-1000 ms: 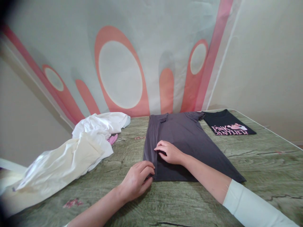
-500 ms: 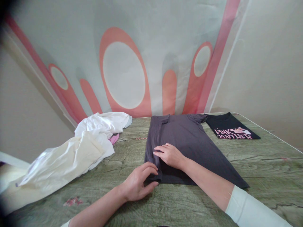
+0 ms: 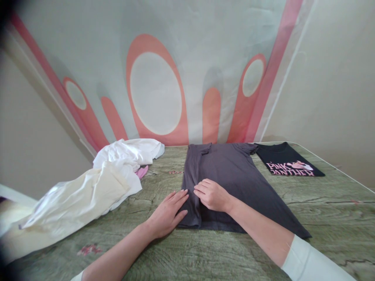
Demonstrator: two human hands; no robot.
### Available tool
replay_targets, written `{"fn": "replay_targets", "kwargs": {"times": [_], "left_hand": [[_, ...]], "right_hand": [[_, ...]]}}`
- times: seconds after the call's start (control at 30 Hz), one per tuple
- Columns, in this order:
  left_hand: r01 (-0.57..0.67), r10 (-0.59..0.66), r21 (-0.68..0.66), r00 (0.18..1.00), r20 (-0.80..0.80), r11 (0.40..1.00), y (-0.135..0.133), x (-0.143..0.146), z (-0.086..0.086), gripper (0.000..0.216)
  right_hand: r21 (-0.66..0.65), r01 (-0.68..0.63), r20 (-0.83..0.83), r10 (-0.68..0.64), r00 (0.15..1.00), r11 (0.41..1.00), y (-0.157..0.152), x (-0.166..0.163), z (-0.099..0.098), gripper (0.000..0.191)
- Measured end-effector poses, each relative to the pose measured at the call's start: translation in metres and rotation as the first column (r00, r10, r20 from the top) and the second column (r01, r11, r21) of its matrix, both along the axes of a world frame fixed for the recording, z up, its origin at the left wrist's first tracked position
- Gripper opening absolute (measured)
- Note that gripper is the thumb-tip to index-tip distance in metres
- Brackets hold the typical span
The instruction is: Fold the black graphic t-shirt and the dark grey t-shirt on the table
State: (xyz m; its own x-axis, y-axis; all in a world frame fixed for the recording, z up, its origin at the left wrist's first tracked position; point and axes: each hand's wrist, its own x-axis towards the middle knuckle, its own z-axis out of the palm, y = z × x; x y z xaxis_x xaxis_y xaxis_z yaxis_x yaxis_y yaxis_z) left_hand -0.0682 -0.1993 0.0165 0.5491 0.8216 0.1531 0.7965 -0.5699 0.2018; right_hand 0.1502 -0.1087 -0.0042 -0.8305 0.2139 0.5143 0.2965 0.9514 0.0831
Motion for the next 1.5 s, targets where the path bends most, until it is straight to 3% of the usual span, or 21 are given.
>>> {"fn": "replay_targets", "kwargs": {"times": [0.3,0.47,0.77,0.97,1.2,1.5], "left_hand": [[-0.01,0.013,-0.049,0.998,0.055,0.999,-0.009,0.001,0.018,0.03],[0.034,-0.017,-0.166,0.994,0.104,0.986,-0.013,-0.009,0.029,0.029],[0.052,-0.012,-0.327,0.992,0.122,0.944,-0.018,-0.015,0.023,0.014],[-0.059,0.102,-0.257,0.982,0.158,0.965,-0.023,-0.006,0.015,0.014],[-0.202,0.262,-0.273,0.943,0.203,0.941,-0.03,0.007,0.002,0.015],[-0.229,0.282,-0.216,0.925,0.255,0.949,-0.035,0.011,0.019,0.017]], "right_hand": [[-0.085,0.037,0.03,-0.035,0.999,0.996,-0.001,-0.001,0.0,0.021],[-0.134,0.038,0.027,-0.035,0.999,0.99,0.0,0.0,-0.003,0.022],[-0.181,0.029,0.017,-0.027,1.0,0.983,0.002,0.001,-0.006,0.023],[-0.195,0.028,0.016,-0.025,1.0,0.98,0.0,0.002,-0.003,0.021],[-0.206,0.034,0.025,-0.029,0.999,0.978,-0.001,0.001,0.0,0.018],[-0.197,0.054,0.059,-0.043,0.997,0.979,-0.001,0.001,0.0,0.014]]}}
